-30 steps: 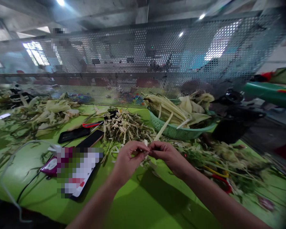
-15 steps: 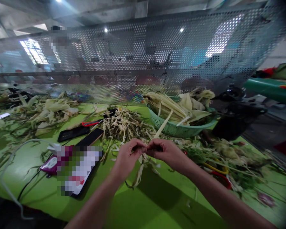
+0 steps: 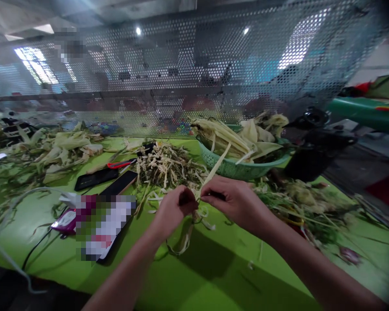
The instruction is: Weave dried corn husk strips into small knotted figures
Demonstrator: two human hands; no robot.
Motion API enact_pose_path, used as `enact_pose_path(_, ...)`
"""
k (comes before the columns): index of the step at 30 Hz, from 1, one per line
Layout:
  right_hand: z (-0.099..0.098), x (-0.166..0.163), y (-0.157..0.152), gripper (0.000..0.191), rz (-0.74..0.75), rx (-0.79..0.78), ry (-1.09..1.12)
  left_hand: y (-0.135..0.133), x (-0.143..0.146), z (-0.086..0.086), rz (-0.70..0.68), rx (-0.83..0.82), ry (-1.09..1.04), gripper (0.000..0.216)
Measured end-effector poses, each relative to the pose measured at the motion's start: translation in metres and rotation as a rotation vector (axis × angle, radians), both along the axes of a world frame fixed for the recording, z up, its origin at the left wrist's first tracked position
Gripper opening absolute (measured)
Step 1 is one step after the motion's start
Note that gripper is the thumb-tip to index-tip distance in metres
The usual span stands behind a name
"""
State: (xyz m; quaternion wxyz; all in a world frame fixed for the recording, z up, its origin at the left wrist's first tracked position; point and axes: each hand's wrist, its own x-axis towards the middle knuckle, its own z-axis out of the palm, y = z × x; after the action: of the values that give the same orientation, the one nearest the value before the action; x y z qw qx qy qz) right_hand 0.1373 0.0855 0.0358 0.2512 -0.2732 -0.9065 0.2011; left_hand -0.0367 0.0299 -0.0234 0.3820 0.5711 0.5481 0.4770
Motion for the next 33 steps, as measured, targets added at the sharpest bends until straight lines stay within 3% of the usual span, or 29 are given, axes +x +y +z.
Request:
enact_pose_path(6, -0.008, -0.004, -0.001, 0.007, -0.008, 0.026, 0.060, 0.001, 0.004, -0.005, -0.097, -0.057, -0.058, 0.014)
enact_pose_path(11, -0.017, -0.008, 0.001, 0.006, -0.048, -0.039, 0.176, 0.001, 0.003, -0.001, -0.167, -0.116, -0.247, 0.018)
enact_pose_path(15, -0.015, -0.005, 0.008, 0.009, 0.008, -0.139, 0.290, 0.003, -0.003, 0.001, -0.128, -0.127, -0.356, 0.022)
enact_pose_path(19, -0.010, -0.001, 0.011, 0.011, 0.092, -0.068, 0.206, 0.003, -0.007, 0.001, -0.127, -0.101, -0.399, 0.024)
enact_pose_path(26, -0.014, -0.003, 0.008, 0.010, 0.061, -0.029, 0.142, 0.002, -0.005, 0.006, -0.157, -0.100, -0.451, 0.021)
enact_pose_path(33, -0.010, -0.006, 0.003, 0.008, 0.071, -0.037, 0.129, 0.002, -0.001, 0.006, -0.019, -0.123, -0.420, 0.023)
